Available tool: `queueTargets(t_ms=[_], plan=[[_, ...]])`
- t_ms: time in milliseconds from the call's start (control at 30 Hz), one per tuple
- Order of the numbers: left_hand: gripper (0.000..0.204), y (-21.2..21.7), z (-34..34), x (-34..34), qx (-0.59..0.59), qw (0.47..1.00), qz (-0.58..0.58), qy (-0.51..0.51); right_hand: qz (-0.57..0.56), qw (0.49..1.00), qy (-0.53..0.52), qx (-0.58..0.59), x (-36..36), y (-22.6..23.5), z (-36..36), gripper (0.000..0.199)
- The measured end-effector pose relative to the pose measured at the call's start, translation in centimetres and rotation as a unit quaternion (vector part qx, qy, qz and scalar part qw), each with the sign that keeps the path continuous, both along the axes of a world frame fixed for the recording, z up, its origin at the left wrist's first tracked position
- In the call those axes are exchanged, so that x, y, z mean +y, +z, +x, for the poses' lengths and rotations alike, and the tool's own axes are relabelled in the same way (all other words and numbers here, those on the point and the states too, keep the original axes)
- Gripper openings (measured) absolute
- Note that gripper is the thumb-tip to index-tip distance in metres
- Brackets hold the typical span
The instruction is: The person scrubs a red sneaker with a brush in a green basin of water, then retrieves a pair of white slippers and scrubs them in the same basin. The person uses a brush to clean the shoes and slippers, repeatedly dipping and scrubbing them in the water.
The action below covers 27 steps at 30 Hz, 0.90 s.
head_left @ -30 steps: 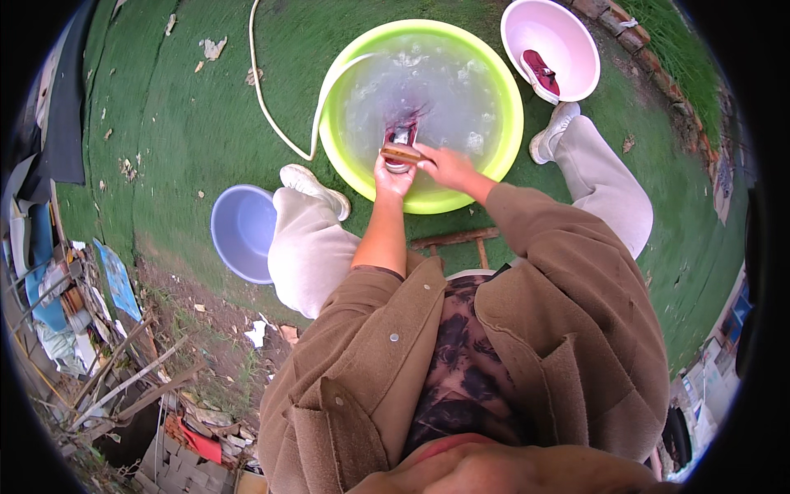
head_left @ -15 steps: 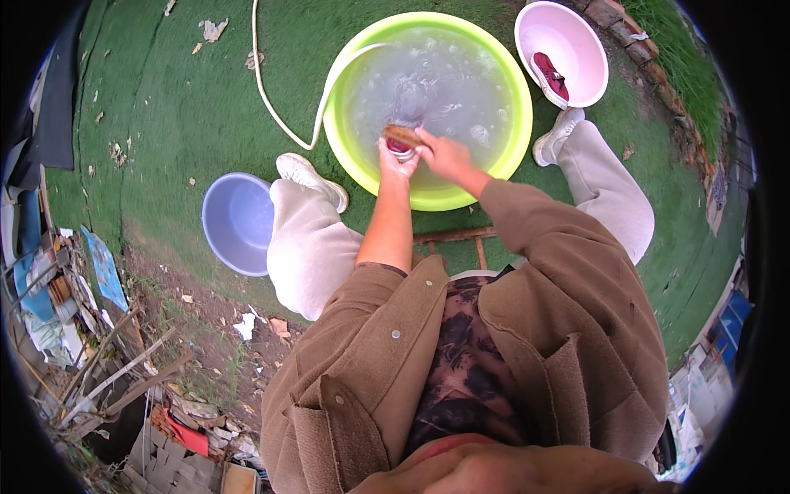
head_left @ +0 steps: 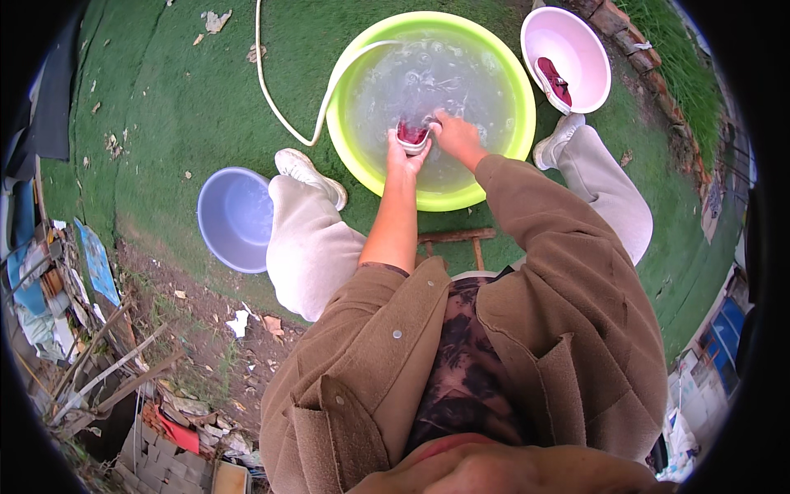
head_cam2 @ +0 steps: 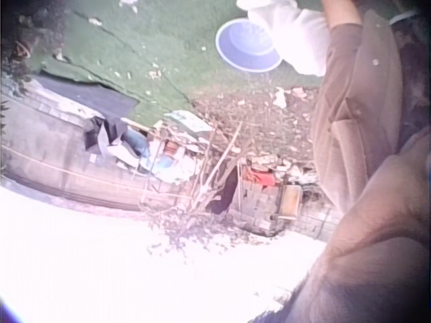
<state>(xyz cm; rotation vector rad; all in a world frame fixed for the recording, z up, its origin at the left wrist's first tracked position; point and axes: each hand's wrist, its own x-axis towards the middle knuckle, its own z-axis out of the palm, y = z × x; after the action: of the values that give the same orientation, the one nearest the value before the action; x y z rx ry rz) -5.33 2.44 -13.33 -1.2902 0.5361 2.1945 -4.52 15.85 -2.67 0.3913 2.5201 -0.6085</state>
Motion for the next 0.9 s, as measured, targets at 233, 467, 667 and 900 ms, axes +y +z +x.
queueTargets(t_ms=[233,467,667,900], plan=[[0.058,0.1,-0.6,0.4,0.026,0.998,-0.025,-0.042,-0.077,0.997,0.005,-0.022,-1.7,1.3,3.0,0.046],[0.057,1.3,-0.8,0.4,0.023,0.998,0.052,0.008,0.020,0.999,-0.001,0.028,0.3,0.1,0.0,0.048],[0.050,1.7,0.0,-0.1,0.047,0.995,0.069,-0.052,-0.088,0.996,-0.005,-0.004,2.7,2.2,2.9,0.053],[0.060,2.1,0.2,0.5,0.108,0.980,-0.069,-0.154,-0.077,0.992,-0.044,0.094,1.8,2.8,2.2,0.051]])
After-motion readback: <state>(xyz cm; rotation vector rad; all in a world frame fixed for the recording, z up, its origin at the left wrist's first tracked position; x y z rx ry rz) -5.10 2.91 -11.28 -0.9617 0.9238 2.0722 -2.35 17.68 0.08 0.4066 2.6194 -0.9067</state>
